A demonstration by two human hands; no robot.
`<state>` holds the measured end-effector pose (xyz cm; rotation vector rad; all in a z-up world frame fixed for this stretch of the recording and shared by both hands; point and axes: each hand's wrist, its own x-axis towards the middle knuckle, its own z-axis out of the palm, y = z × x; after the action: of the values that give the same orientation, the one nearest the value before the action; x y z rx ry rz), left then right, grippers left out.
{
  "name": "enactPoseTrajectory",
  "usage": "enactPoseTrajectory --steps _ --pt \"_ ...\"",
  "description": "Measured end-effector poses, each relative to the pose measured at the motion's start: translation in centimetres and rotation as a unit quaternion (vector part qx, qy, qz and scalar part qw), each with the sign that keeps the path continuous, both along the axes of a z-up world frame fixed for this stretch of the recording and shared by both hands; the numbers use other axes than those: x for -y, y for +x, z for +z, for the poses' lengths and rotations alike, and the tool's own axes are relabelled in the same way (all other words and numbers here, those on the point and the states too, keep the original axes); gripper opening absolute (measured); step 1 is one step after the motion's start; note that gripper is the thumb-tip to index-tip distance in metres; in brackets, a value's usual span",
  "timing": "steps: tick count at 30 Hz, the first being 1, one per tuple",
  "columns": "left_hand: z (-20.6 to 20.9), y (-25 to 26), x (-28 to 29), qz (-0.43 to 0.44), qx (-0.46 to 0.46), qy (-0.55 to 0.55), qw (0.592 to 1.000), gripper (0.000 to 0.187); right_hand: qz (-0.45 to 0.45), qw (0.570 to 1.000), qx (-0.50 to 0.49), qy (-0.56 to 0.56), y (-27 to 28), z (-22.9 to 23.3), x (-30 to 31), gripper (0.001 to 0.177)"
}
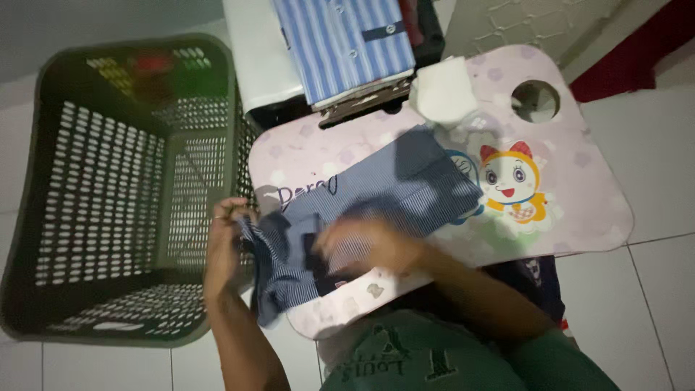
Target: The person folds several garments on a small table, including a striped polo shirt, a striped t-shirt, a white baby bodysuit, and a light green baby bodysuit. Each item is smoothed, folded into a compact rectangle, and stacked on the table.
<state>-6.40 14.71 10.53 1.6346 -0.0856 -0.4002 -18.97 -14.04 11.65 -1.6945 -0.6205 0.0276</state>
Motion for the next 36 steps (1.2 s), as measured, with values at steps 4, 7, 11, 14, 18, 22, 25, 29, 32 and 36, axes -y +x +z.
enactPoseTrajectory --steps 4,7,11,14,18,22,25,29,32,36 --pt "-4.1 -0.2 0.1 0.02 0.089 -0.012 0.996 0.019 -0.231 0.938 0.041 -0.256 3.8 -4.7 6.8 0.045" --pt "-5.7 0.8 0.8 0.08 0.111 0.05 0.989 0.014 -0.249 0.872 0.092 -0.412 3.5 -7.8 9.5 0.065" --pt "-6.8 2.9 2.4 0.052 0.18 0.02 0.982 0.015 -0.287 0.819 0.095 -0.488 0.5 -9.0 11.4 0.079" --pt "-6.8 3.6 4.9 0.054 0.209 0.027 0.976 0.016 -0.297 0.799 0.036 -0.522 -1.9 -8.5 13.0 0.083" --pt "-4.3 2.5 6.8 0.033 0.378 0.265 0.886 0.028 -0.343 0.818 0.007 -0.462 -4.7 -7.5 14.7 0.072" --pt "-0.9 0.6 7.1 -0.195 0.282 0.214 0.915 0.064 -0.337 0.867 0.063 -0.362 -6.4 -7.0 17.0 0.041" --pt "0.2 -1.3 7.3 -0.305 0.266 0.236 0.884 0.085 -0.345 0.841 0.078 -0.409 -6.1 -7.0 18.4 0.031" --pt "0.1 -2.9 7.6 -0.285 0.282 0.332 0.854 0.07 -0.376 0.816 0.059 -0.434 -6.4 -6.7 18.8 0.041" --pt "0.3 -3.5 6.8 -0.283 0.27 0.309 0.867 0.052 -0.375 0.809 0.003 -0.454 -6.6 -5.8 18.6 0.033" --pt "2.4 -3.1 5.8 -0.266 0.039 0.384 0.883 0.032 -0.339 0.837 0.036 -0.428 -6.2 -2.6 19.1 0.025"
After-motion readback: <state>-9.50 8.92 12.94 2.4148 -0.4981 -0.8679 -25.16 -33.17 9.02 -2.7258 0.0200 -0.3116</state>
